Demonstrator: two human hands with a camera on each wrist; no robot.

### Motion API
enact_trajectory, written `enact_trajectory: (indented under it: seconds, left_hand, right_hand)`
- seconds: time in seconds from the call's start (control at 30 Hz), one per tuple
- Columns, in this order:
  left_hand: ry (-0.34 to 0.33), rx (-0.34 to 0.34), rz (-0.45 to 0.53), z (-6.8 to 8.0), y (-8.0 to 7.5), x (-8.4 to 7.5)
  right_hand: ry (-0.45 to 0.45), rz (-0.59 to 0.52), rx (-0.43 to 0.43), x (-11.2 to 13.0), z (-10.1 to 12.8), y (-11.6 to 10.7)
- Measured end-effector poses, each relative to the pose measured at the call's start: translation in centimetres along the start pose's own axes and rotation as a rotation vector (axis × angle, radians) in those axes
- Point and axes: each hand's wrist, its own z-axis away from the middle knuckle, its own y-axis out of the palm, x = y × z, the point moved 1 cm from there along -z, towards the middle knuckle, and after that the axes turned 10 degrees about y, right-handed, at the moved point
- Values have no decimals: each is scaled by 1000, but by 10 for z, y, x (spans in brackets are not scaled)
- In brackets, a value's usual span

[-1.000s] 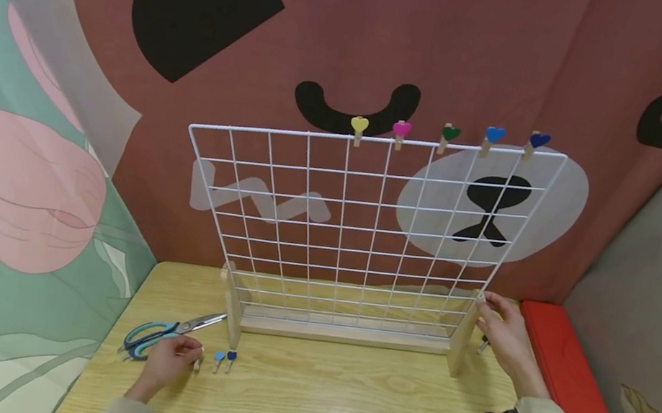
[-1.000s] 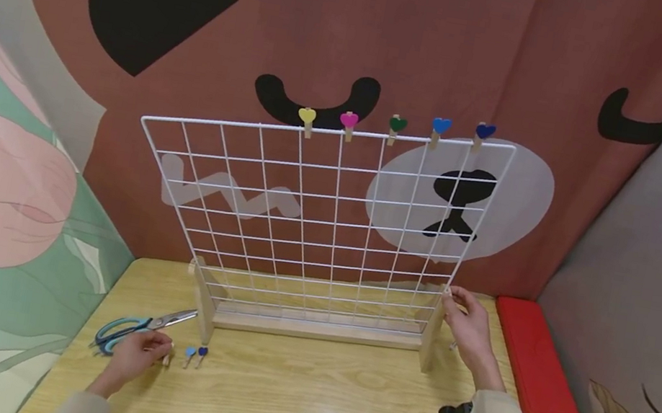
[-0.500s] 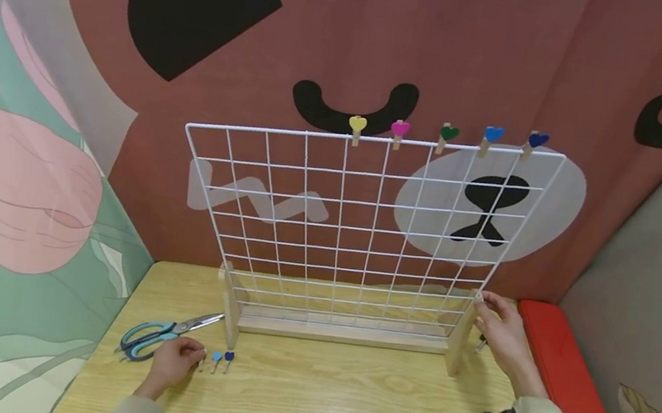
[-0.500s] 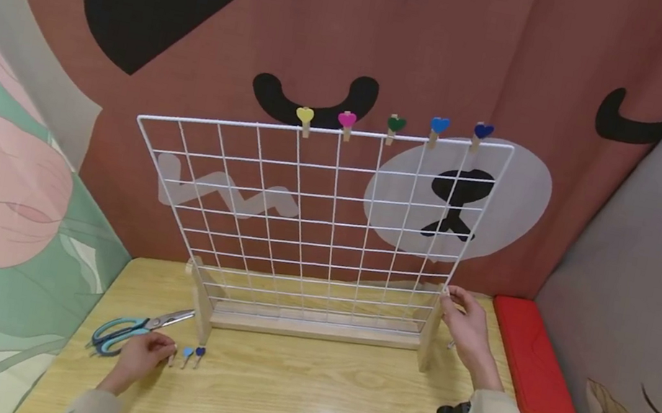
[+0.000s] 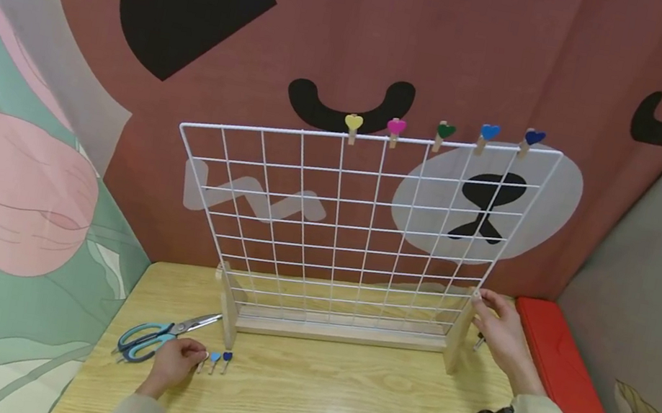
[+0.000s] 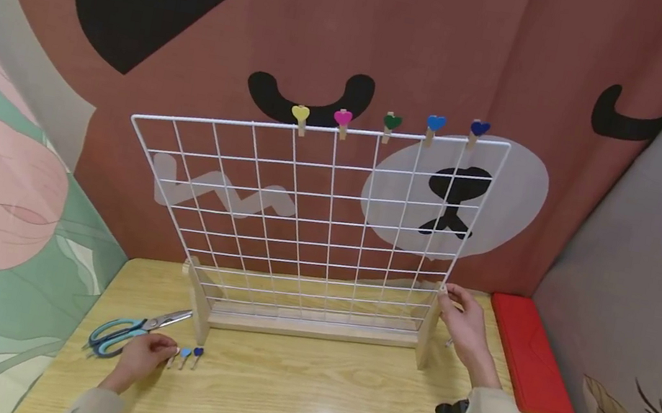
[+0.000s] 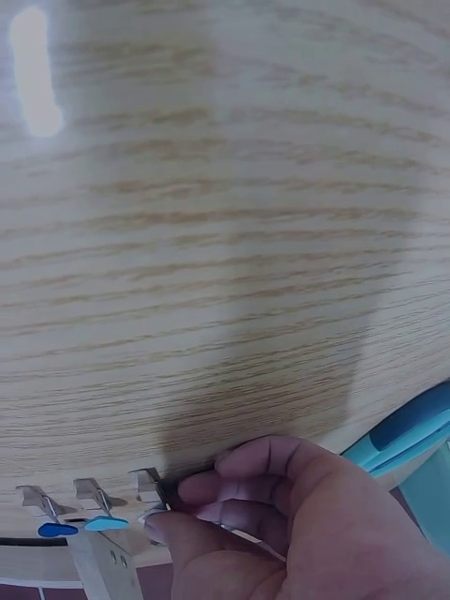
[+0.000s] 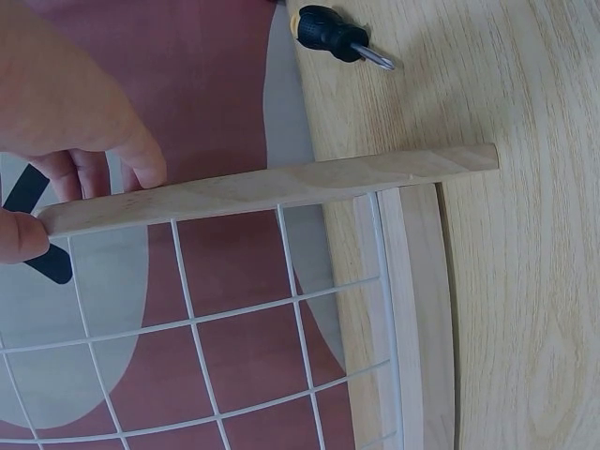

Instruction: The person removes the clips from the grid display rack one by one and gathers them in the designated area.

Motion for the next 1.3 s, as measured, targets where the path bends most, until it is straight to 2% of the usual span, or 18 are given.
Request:
enact_trajectory:
  seconds: [0.23, 0.43, 0.63, 0.73, 0.9, 0.97, 1.07, 1.17, 1.3]
  left_hand:
    - [-7, -5, -7, 0, 2, 2]
    - [-68, -5, 6, 3, -2, 4]
    - [-92, -62, 2, 7, -18, 8]
    - [-83, -82, 43, 5, -31, 3]
    - [-99, -63, 197, -7, -58, -20]
    - [-113, -46, 282, -14, -69, -35]
    - [-90, -32, 375, -25, -86, -60]
    - [-18, -15, 411, -35, -104, -86]
    - [108, -7, 369, -47, -128, -121]
  right_hand:
    - [-5, 4, -2, 0, 0, 0]
    - [-6, -1, 5, 0, 0, 0]
    - [1, -4, 0, -2, -1, 0]
    - [-2, 3, -7, -1, 0, 0]
    - [-10, 18, -24, -1, 1, 0]
    - [-8, 22, -24, -2, 1, 0]
    - [-5, 22, -21, -2, 2, 0]
    - [-6, 24, -17, -2, 3, 0]
    - [-12, 23, -12, -1, 2, 0]
